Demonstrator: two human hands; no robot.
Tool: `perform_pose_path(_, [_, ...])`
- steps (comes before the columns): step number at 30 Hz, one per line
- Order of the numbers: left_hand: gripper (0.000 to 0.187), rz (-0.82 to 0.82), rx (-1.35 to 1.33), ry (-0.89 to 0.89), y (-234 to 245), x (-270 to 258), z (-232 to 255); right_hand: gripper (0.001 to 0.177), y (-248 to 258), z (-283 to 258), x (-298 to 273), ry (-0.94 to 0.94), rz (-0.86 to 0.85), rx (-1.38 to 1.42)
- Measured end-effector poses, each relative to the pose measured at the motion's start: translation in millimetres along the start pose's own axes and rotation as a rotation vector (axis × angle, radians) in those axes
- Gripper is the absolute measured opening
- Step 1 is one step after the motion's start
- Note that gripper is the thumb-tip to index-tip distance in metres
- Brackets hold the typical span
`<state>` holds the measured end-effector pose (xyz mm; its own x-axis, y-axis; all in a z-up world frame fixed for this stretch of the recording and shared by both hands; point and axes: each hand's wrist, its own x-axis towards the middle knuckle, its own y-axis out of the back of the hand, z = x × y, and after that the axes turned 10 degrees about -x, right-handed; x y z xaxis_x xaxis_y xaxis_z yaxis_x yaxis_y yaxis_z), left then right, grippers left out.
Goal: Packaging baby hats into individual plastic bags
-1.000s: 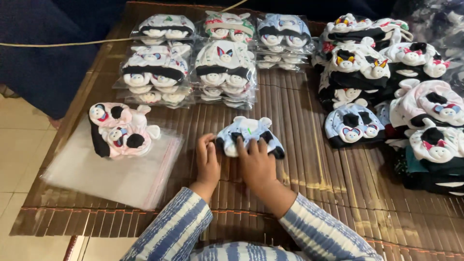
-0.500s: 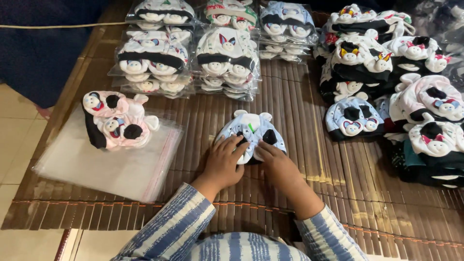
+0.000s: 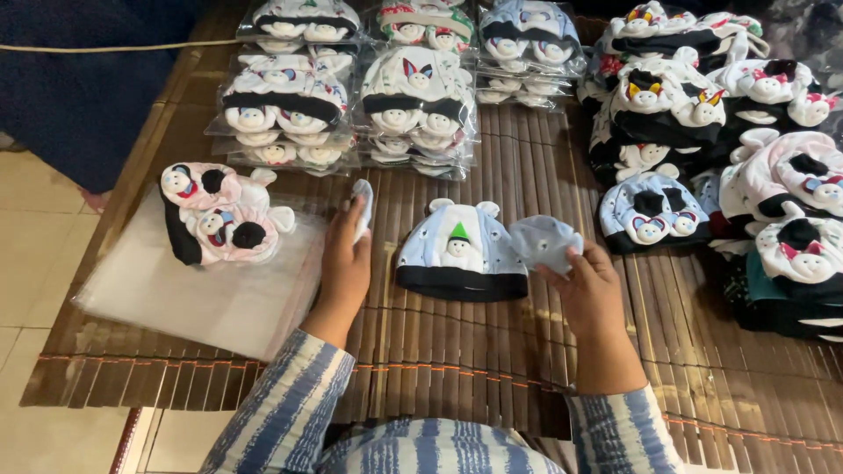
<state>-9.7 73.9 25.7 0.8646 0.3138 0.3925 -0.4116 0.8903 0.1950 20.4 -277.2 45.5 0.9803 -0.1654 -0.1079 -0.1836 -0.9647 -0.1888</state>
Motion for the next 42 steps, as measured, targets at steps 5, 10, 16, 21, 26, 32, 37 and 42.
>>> perform_pose_path(5, [0.049,-0.210,0.616,-0.319,-4.7,-23.6,-17.3,0.033,4.7,14.7,-4.1,0.575,-0.038,-0.860])
perform_pose_path(10, [0.052,-0.333,0.710,-0.203,-9.4,-32.2,-21.1,0.044,13.0,56.7,4.1,0.796,-0.115,-1.527])
perform_pose_path(16, [0.057,-0.232,0.617,-0.406,-33.8,-26.7,7.3,0.056,10.4,62.9,5.1,0.756,-0.066,-1.639])
perform_pose_path(21, [0.048,-0.521,0.530,-0.618,-79.5,-25.9,-2.3,0.056,17.0,69.9,9.0,0.766,-0.074,-1.609])
perform_pose_path(26, [0.035,-0.499,0.494,-0.721,-97.8,-16.0,-11.5,0.052,17.3,68.6,7.1,0.770,-0.016,-1.552])
perform_pose_path(32, [0.014,-0.385,0.512,-0.800,-96.5,-7.3,-1.8,0.031,19.5,65.0,7.8,0.578,0.189,-1.215])
perform_pose_path(37, [0.014,-0.340,0.562,-0.543,-103.4,-4.8,-1.7,0.027,-15.8,33.5,-16.7,0.516,0.295,-0.591])
perform_pose_path(42, [0.015,-0.484,0.473,-0.203,-103.9,11.2,13.9,0.032,-68.7,-20.1,-71.6,0.934,0.031,-1.203])
